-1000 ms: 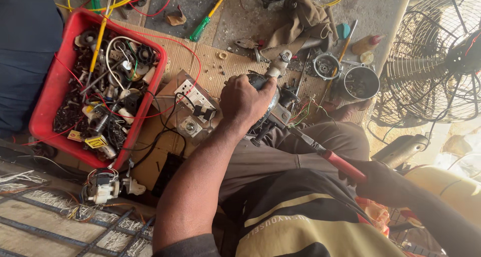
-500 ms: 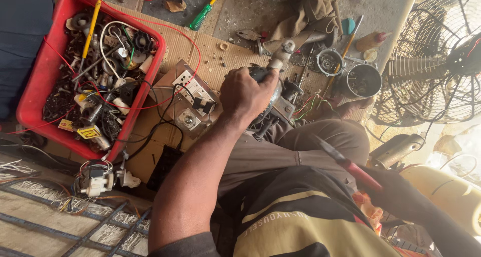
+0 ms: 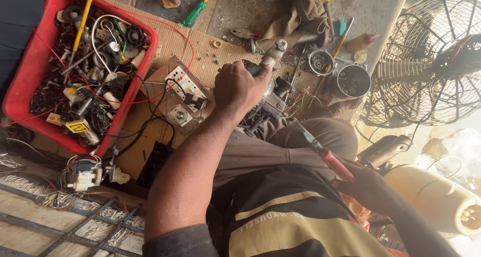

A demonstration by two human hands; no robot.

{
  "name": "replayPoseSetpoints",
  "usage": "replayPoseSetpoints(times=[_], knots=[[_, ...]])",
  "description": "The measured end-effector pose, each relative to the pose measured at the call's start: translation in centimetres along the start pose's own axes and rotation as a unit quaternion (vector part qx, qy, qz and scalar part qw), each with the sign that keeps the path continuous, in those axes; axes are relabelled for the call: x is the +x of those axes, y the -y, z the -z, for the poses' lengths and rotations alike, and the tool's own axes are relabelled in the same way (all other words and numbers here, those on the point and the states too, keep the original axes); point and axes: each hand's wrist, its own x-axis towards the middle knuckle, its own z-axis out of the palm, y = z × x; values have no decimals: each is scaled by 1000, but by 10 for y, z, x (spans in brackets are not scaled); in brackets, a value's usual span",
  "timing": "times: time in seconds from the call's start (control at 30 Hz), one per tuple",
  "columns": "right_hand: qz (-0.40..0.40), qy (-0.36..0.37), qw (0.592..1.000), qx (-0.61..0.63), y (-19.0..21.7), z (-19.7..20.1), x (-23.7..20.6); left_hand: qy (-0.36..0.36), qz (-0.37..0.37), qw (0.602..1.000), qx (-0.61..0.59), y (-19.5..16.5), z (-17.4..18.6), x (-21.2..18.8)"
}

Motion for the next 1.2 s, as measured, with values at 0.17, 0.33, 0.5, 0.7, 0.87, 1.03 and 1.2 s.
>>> replayPoseSetpoints(times=[0.17,0.33,0.5,0.7,0.87,1.03,1.2], knots=[[30,-36,999,-7,34,1,0,0,-1,1000,0,-4,4,1],[16,-43,999,-17,25,-2,9,-7,-4,1000,7,-4,5,1],[205,-97,974,-4,19,-4,17,24,14,1000,1,-4,8,2],[149,-83,985,-21,27,-2,16,5,0,1000,3,-4,10,2],[28,2,998,57,15,12,5,14,6,1000,-6,-5,11,5],[-72,100,970,209,-21,22,-4,11,12,1000,-12,-5,8,10],[-104,62,944,308,-58,27,6,-12,-31,999,16,0,-2,11]])
